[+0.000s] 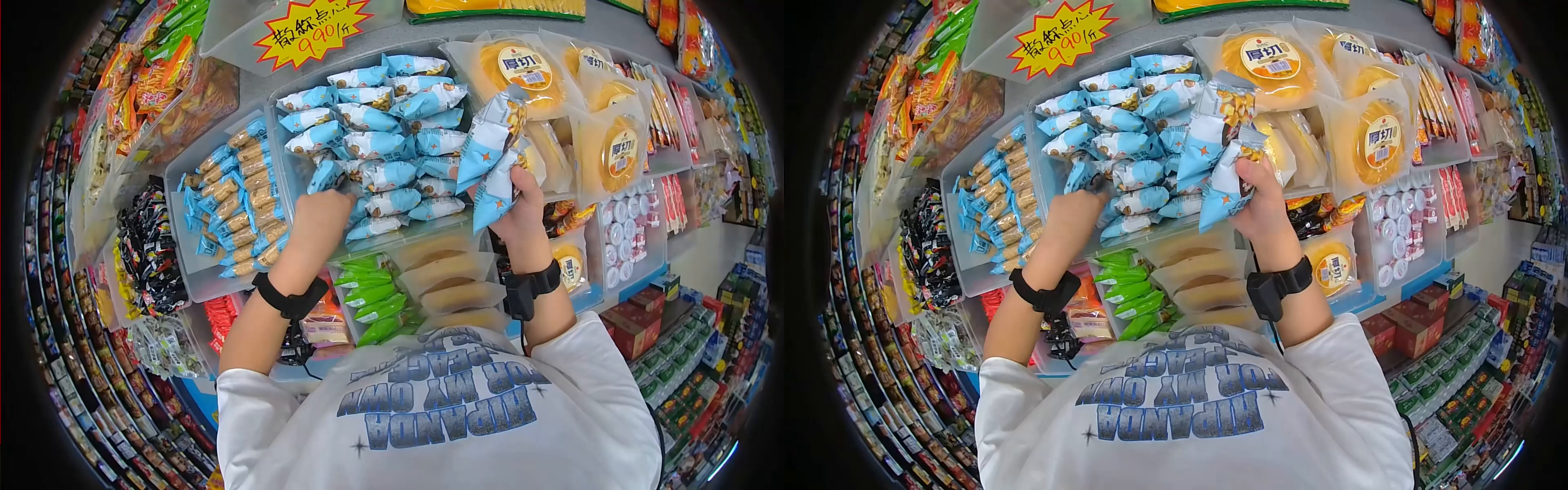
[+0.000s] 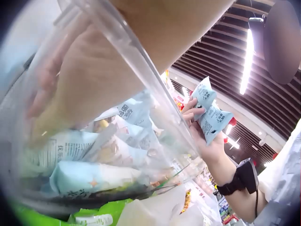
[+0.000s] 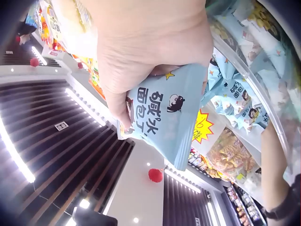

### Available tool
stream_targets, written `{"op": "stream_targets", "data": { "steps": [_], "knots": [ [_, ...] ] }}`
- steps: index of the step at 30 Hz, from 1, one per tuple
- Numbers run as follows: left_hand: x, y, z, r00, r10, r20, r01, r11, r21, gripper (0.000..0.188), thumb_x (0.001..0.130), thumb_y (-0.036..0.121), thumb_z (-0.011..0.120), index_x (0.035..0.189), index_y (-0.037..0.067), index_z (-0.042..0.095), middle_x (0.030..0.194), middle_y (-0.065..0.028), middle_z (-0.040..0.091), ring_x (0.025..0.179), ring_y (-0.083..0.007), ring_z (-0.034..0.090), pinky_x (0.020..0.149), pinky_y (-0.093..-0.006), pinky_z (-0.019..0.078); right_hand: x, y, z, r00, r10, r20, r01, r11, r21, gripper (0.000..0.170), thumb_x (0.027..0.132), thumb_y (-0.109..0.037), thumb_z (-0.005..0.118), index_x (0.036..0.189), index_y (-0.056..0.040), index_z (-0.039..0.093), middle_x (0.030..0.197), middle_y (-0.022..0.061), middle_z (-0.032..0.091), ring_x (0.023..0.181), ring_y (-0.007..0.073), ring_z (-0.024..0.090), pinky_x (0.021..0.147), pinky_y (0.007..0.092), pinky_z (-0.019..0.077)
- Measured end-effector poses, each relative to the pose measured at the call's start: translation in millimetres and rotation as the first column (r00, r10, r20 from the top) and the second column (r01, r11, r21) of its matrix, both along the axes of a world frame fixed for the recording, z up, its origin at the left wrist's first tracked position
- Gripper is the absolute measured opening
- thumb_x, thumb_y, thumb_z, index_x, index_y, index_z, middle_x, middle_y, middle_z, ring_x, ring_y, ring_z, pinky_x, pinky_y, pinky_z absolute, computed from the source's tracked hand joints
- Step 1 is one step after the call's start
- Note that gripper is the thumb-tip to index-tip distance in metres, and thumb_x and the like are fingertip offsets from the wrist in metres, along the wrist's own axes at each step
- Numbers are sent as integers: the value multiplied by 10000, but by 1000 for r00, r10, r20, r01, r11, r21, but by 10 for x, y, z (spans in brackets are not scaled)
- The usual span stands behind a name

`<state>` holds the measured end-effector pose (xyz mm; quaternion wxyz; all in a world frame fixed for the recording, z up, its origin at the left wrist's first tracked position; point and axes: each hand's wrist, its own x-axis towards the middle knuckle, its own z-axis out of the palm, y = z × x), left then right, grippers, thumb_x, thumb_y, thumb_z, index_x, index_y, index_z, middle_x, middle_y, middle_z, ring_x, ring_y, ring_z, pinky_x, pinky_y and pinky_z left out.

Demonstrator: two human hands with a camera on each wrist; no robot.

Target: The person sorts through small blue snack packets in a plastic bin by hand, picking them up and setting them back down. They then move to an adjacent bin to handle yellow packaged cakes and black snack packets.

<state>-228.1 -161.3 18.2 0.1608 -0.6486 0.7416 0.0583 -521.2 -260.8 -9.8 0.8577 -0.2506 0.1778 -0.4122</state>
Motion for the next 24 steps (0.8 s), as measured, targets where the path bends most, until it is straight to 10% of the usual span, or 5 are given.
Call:
{"op": "stream_targets", "data": {
  "steps": [8,10,16,24],
  "knots": [
    [93,47,24,984,-177,-26,168,964,-208,173,821,83,604,975,106,679,692,-100,647,698,-293,687,606,-405,546,56,38,89,998,-55,41,54,999,6,762,819,-452,671,1417,-63,405,1293,104,561,1155,303,570,1059,489,391],
    [-13,116,242,981,22,-191,-50,989,-142,144,834,112,615,946,53,684,730,-142,661,733,-352,670,643,-441,536,91,51,209,995,-30,93,33,999,-32,757,809,-470,679,1405,-85,416,1248,74,551,1057,251,563,1020,460,397],
    [-62,11,256,950,100,-295,37,905,424,192,880,142,582,921,-19,678,881,-200,698,864,-386,659,727,-455,521,198,15,325,890,65,452,-17,994,-109,712,793,-483,699,1375,-157,452,1191,35,554,877,151,502,910,379,372],
    [-176,-28,75,674,221,-705,8,952,306,211,866,130,570,966,-10,692,887,-208,690,857,-369,664,785,-434,518,146,17,358,847,-2,531,15,1000,-19,724,790,-517,714,1387,-193,465,1082,-25,542,778,94,452,842,336,358]
  ]
}}
